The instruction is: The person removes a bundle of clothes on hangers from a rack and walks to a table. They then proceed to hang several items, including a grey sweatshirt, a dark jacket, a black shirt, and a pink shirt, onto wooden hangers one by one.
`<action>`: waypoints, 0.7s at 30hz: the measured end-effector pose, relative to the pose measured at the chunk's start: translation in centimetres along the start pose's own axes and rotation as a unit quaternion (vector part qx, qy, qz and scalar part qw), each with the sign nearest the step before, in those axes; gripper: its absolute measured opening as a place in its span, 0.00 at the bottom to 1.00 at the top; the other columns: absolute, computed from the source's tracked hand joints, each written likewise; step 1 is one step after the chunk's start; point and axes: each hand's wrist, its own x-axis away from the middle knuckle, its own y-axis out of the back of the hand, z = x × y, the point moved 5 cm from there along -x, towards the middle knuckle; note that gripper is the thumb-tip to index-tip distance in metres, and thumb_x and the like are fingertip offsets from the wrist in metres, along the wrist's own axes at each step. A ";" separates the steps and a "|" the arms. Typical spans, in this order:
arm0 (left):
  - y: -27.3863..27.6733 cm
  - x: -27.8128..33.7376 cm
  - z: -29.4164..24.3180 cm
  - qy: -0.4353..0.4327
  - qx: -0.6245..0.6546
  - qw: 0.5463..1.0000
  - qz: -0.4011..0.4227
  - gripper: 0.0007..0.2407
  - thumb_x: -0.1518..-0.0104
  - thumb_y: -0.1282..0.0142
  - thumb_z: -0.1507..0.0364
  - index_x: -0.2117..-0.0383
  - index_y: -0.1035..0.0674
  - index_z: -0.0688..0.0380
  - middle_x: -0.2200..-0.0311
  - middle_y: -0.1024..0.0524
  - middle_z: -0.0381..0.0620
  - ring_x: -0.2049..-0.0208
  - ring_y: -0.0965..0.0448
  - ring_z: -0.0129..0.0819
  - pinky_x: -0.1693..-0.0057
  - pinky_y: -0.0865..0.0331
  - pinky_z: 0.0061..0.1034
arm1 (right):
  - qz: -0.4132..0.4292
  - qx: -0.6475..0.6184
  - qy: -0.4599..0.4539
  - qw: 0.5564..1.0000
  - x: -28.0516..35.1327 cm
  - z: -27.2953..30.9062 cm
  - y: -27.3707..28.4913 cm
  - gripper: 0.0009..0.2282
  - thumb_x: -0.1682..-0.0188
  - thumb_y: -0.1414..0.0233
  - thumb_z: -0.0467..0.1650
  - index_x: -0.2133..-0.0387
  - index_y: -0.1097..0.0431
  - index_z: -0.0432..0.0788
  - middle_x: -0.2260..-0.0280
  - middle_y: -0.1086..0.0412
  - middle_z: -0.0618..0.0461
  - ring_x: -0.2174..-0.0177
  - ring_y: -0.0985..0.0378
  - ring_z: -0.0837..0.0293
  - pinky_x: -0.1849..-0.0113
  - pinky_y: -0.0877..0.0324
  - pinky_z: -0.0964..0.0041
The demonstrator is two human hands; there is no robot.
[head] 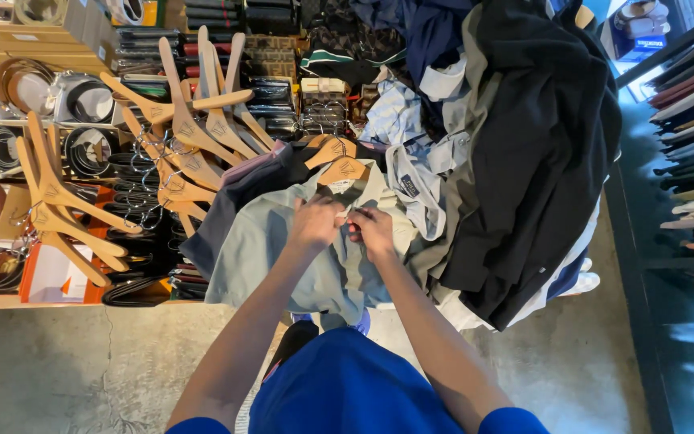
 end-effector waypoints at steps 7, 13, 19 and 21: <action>-1.7 -0.7 -0.5 0.081 0.083 0.993 -0.011 0.06 0.44 0.44 0.67 0.66 0.17 0.51 0.61 0.19 0.42 0.53 0.24 0.43 0.49 0.41 0.50 | 0.017 -0.113 0.072 0.991 0.4 0.4 1.5 0.03 0.52 0.46 0.24 0.71 0.26 0.34 0.75 0.26 0.50 0.79 0.26 0.62 0.76 0.29 0.69; -3.8 -1.1 3.2 0.083 0.420 0.904 0.016 0.11 0.38 0.46 0.64 0.60 0.20 0.60 0.69 0.21 0.54 0.64 0.23 0.53 0.55 0.28 0.38 | -0.041 -0.157 0.084 0.983 -0.1 -1.5 5.4 0.01 0.51 0.47 0.24 0.71 0.30 0.36 0.74 0.28 0.49 0.77 0.24 0.59 0.74 0.26 0.64; 4.9 -0.2 -1.3 0.154 0.152 0.972 0.086 0.11 0.43 0.44 0.60 0.65 0.16 0.53 0.69 0.19 0.52 0.65 0.18 0.49 0.50 0.35 0.43 | -0.007 -0.185 0.104 0.977 1.3 -0.1 4.8 0.02 0.49 0.49 0.26 0.70 0.30 0.37 0.71 0.27 0.49 0.73 0.22 0.58 0.70 0.23 0.63; 5.4 -0.4 -2.8 0.145 -0.007 0.983 0.111 0.12 0.40 0.45 0.59 0.68 0.17 0.52 0.69 0.18 0.52 0.64 0.18 0.48 0.42 0.44 0.52 | -0.005 -0.146 0.112 0.983 1.3 -0.3 4.5 0.01 0.50 0.48 0.25 0.70 0.31 0.38 0.71 0.28 0.50 0.73 0.21 0.58 0.70 0.23 0.63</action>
